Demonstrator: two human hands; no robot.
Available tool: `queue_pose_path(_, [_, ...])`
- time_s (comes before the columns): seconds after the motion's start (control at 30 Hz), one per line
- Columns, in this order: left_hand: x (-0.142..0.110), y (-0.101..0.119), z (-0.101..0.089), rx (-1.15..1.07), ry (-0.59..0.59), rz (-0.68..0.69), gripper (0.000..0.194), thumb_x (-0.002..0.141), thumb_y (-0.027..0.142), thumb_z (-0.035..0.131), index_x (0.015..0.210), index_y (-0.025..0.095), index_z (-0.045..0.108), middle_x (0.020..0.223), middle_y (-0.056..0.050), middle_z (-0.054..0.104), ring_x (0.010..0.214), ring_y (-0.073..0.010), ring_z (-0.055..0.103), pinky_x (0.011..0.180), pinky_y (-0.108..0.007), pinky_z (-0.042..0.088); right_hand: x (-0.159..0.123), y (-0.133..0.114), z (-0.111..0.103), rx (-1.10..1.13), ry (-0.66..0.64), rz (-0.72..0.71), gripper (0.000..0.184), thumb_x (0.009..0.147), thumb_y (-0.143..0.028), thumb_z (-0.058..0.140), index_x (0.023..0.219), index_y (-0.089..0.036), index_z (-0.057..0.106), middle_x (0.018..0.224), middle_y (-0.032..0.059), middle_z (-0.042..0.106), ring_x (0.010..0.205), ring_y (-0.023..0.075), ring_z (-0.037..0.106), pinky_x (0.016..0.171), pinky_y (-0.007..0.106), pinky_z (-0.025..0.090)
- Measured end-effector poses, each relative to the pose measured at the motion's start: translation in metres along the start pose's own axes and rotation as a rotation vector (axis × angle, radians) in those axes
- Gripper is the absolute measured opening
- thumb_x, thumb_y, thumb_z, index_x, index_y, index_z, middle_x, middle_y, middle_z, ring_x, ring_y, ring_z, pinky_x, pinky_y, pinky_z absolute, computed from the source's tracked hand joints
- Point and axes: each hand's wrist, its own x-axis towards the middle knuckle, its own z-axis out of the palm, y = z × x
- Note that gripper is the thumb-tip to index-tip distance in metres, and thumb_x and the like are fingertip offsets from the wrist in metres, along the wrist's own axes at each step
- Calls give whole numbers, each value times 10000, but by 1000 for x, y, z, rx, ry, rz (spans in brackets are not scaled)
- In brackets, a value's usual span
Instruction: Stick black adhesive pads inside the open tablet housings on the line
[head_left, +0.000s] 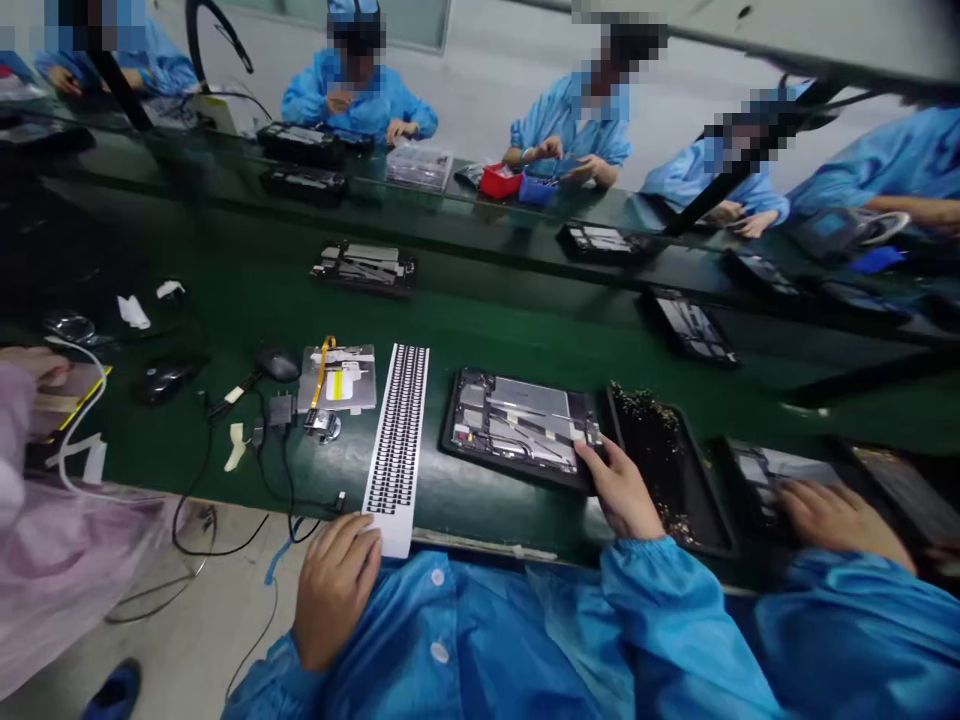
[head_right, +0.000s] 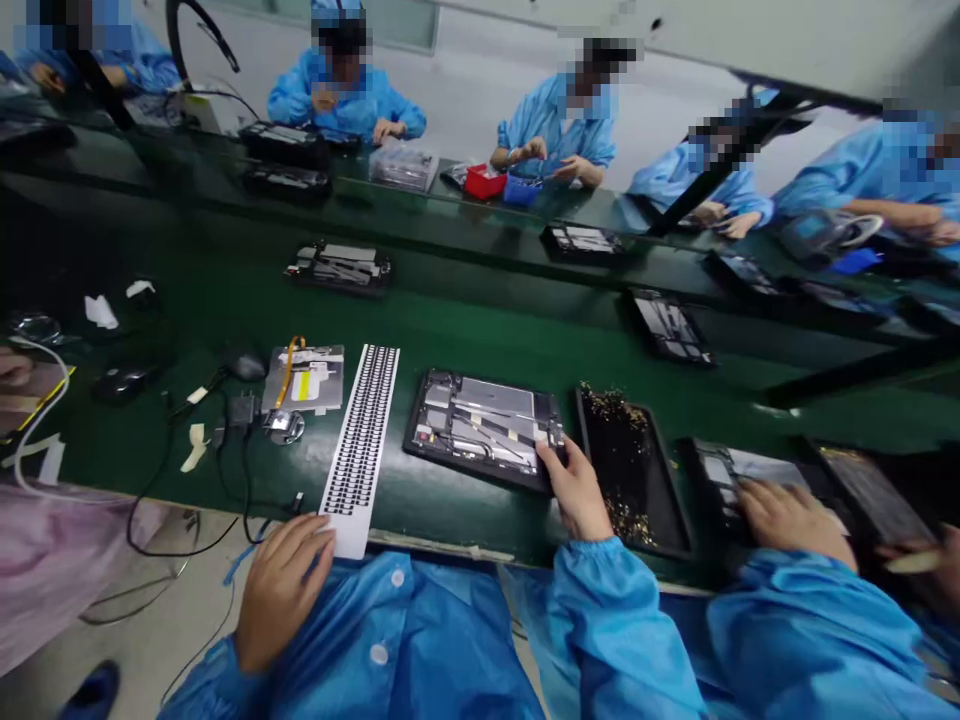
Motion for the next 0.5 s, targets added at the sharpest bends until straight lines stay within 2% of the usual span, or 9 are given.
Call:
queue_pose_path(0.1, [2, -2, 5, -22, -6, 20, 152, 934, 164, 566, 1048, 192, 662, 1101, -51, 726, 1068, -205, 645, 988, -392, 470, -23, -16, 20, -215, 219, -264, 678, 730, -515, 753, 1238, -95, 597, 1306, 228, 556, 1317, 402, 434, 1112, 614, 314])
queue_pose_path(0.17, [6, -7, 8, -32, -30, 40, 228, 935, 161, 563, 1148, 197, 636, 1171, -51, 714, 1133, -211, 628, 1041, -412, 439, -59, -33, 45, -326, 219, -566, 483, 847, -412, 685, 1230, -131, 594, 1254, 195, 566, 1261, 350, 469, 1082, 576, 348])
queue_pose_path(0.2, [9, -10, 10, -34, -48, 47, 279, 939, 160, 556, 1208, 202, 612, 1212, -51, 703, 1182, -216, 611, 1076, -428, 414, -80, -41, 62, -321, 84, -688, 310, 909, -342, 633, 1170, -175, 618, 1150, 146, 604, 1156, 297, 532, 1014, 509, 421])
queue_pose_path(0.23, [11, -13, 11, -34, -68, 53, 325, 943, 162, 547, 1262, 205, 583, 1247, -50, 691, 1228, -220, 590, 1109, -441, 386, -102, -48, 80, -296, -142, -760, 184, 944, -291, 599, 1105, -212, 637, 1078, 106, 620, 1068, 255, 565, 944, 441, 467])
queue_pose_path(0.27, [13, -16, 12, -34, -86, 56, 359, 947, 166, 538, 1303, 204, 556, 1271, -50, 682, 1262, -222, 572, 1132, -449, 363, -122, -54, 99, -293, -348, -790, 141, 958, -265, 586, 1079, -229, 649, 1047, 88, 619, 1014, 232, 572, 889, 395, 485])
queue_pose_path(0.3, [14, -19, 14, -34, -100, 57, 380, 951, 172, 531, 1330, 198, 534, 1284, -52, 677, 1283, -221, 559, 1147, -450, 348, -139, -58, 116, -313, -476, -819, 131, 965, -248, 579, 1070, -229, 654, 1018, 79, 623, 966, 222, 570, 853, 377, 484])
queue_pose_path(0.37, [14, -23, 17, -39, -122, 58, 401, 955, 191, 527, 1354, 181, 507, 1296, -63, 671, 1297, -219, 552, 1154, -442, 344, -161, -61, 146, -361, -566, -838, 108, 974, -221, 565, 1019, -216, 663, 964, 66, 630, 899, 213, 554, 797, 359, 470])
queue_pose_path(0.4, [14, -24, 18, -43, -125, 58, 404, 955, 201, 528, 1357, 175, 502, 1298, -69, 670, 1297, -220, 554, 1153, -440, 347, -166, -60, 157, -385, -566, -836, 101, 974, -213, 564, 993, -207, 663, 945, 63, 631, 880, 211, 546, 782, 354, 463])
queue_pose_path(0.5, [12, -28, 21, -58, -115, 71, 408, 951, 233, 539, 1352, 168, 506, 1290, -81, 672, 1290, -229, 564, 1150, -447, 356, -164, -54, 171, -437, -546, -802, 68, 961, -216, 596, 935, -189, 654, 927, 60, 626, 871, 209, 534, 774, 340, 459])
